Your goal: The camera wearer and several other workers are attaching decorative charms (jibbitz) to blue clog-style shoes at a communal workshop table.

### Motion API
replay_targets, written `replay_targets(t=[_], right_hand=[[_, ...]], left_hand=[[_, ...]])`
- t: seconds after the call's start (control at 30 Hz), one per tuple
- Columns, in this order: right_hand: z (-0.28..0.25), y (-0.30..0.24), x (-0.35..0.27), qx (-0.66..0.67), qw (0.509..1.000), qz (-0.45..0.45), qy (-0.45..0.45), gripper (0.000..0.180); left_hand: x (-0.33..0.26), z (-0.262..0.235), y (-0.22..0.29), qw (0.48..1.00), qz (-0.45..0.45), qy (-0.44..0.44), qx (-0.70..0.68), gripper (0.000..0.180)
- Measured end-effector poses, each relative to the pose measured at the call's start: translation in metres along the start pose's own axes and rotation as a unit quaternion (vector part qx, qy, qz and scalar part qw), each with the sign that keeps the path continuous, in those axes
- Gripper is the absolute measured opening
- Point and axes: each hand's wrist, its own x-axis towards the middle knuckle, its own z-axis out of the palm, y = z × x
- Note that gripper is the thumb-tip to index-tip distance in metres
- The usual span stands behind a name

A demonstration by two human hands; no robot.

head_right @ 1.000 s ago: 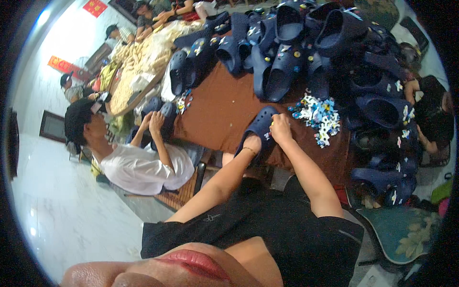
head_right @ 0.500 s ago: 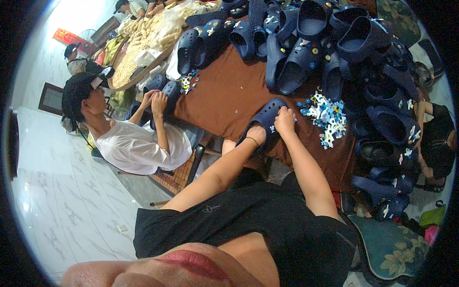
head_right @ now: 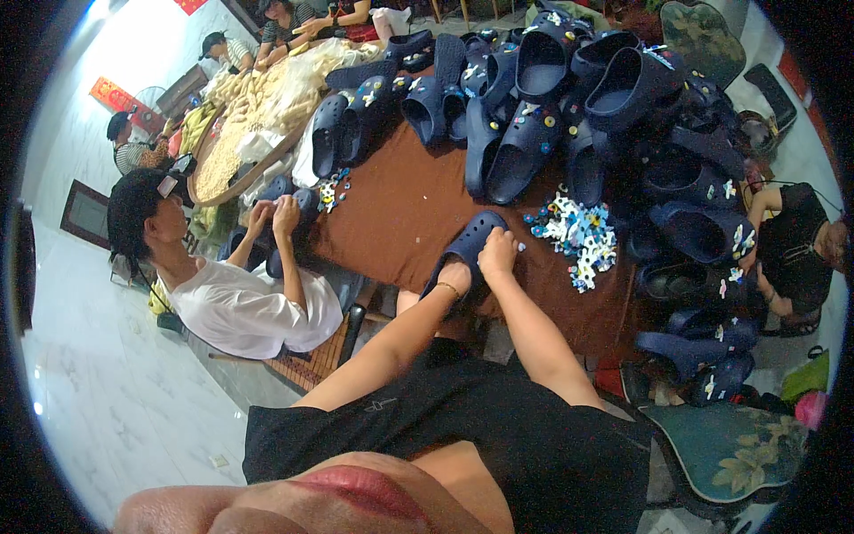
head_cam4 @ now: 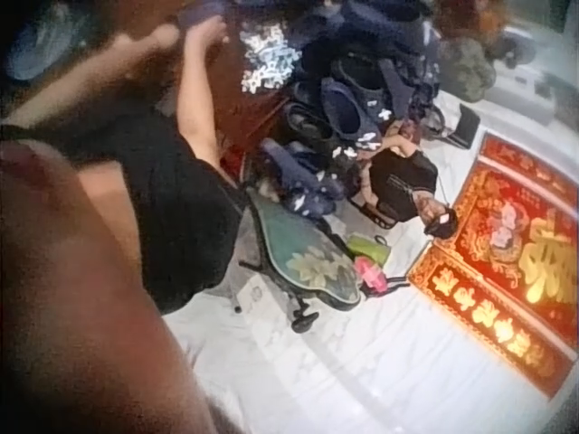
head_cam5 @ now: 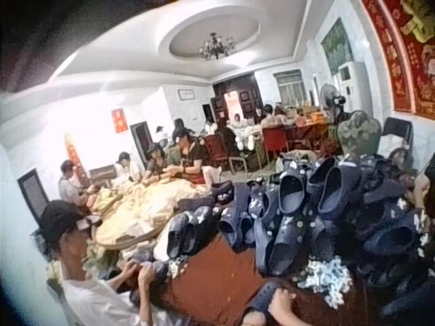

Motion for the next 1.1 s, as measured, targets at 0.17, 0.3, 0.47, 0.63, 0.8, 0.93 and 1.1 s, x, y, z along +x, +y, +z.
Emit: replay_targets(t=[0.17, 0.3, 0.47, 0.63, 0.8, 0.93, 1.1], right_hand=[[-0.006, 0.019, 0.004, 0.084, 0.996, -0.011, 0.007, 0.017], [-0.020, 0.050, 0.023, 0.064, 0.987, -0.003, 0.150, 0.021], [-0.041, 0.044, 0.012, 0.056, 0.983, -0.097, 0.148, 0.026], [-0.002, 0.031, -0.047, 0.068, 0.960, -0.264, 0.061, 0.038], [-0.023, 0.033, -0.016, 0.123, 0.954, -0.274, -0.019, 0.025], [-0.021, 0.043, -0.009, 0.171, 0.948, -0.250, -0.095, 0.024], [-0.018, 0.049, -0.021, 0.210, 0.948, -0.233, -0.055, 0.018]], left_hand=[[-0.004, -0.012, 0.006, 0.999, 0.018, -0.032, 0.021, 0.025], [-0.010, -0.015, 0.008, 0.999, 0.013, -0.032, 0.010, 0.026], [-0.010, -0.005, 0.004, 1.000, 0.012, -0.001, 0.005, 0.027], [-0.001, -0.015, 0.007, 0.995, 0.050, -0.034, 0.078, 0.024], [0.006, -0.012, -0.002, 0.998, -0.007, -0.022, 0.056, 0.027], [0.001, -0.009, 0.001, 0.999, -0.023, -0.021, 0.045, 0.028], [-0.007, -0.012, 0.009, 0.998, -0.016, -0.025, 0.057, 0.027]])
